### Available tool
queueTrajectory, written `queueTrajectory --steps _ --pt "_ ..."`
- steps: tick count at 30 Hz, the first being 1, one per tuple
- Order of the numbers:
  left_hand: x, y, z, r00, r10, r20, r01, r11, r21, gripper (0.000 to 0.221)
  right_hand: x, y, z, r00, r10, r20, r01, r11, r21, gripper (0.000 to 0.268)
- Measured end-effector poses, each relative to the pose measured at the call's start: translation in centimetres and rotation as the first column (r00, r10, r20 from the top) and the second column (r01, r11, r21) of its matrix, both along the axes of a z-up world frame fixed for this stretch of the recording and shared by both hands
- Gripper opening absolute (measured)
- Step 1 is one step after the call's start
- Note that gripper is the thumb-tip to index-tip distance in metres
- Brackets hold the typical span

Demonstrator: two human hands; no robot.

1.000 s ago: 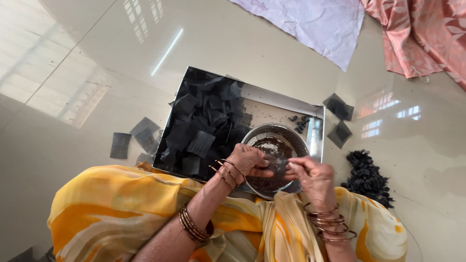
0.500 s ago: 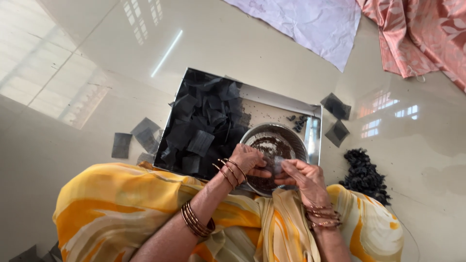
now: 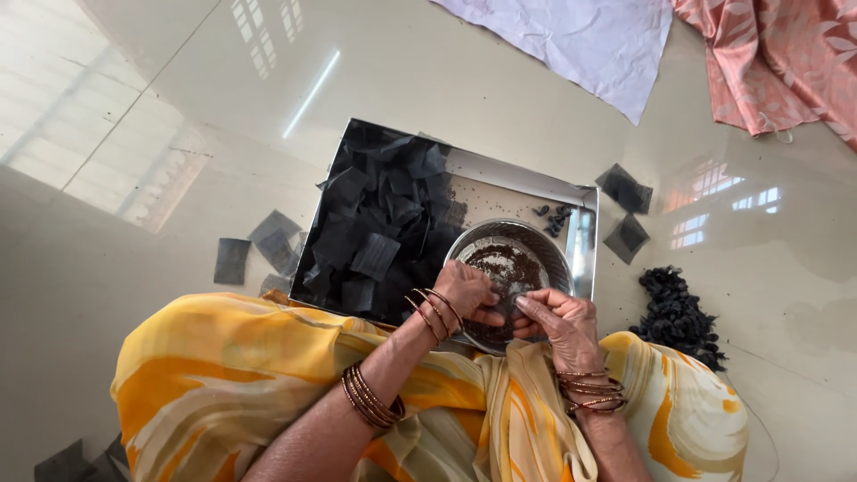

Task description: Packaging dark powder into small black paper wrappers by hand.

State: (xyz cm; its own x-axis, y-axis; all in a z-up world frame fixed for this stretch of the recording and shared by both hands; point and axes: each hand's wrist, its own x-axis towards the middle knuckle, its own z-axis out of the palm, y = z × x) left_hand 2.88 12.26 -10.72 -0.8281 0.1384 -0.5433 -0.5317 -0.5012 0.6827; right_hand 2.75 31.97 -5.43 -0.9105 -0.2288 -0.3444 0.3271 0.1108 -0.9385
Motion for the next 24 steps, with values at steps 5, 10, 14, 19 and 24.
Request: queueTrajectory --steps 5,10,14,19,24 --pt "0.5 -0.1 0.9 0.999 0.028 0.028 -0.024 0.991 -0.133 0.009 0.5 0.2 0.2 0.999 -0.019 0.031 0.018 0.999 0.032 0.018" --pt "0.4 0.0 1.3 0.998 0.013 0.055 0.001 0.967 -0.254 0.004 -0.1 0.3 -0.4 0.997 -0.019 0.080 0.019 1.000 0.001 0.020" --pt "0.2 0.1 1.9 0.998 -0.037 0.057 0.054 0.941 -0.335 0.006 -0.3 0.7 -1.0 0.993 -0.010 0.117 0.016 0.999 -0.048 0.023" --pt "0.3 0.1 1.6 0.999 -0.032 0.011 0.034 0.950 -0.311 0.007 -0.4 0.8 -1.4 0.989 -0.002 0.149 0.012 0.998 -0.061 0.022" --pt "0.7 -0.4 1.9 0.999 0.040 0.007 -0.039 0.992 -0.122 0.006 -0.7 1.5 -1.7 0.979 0.000 0.203 0.019 0.995 -0.094 0.022"
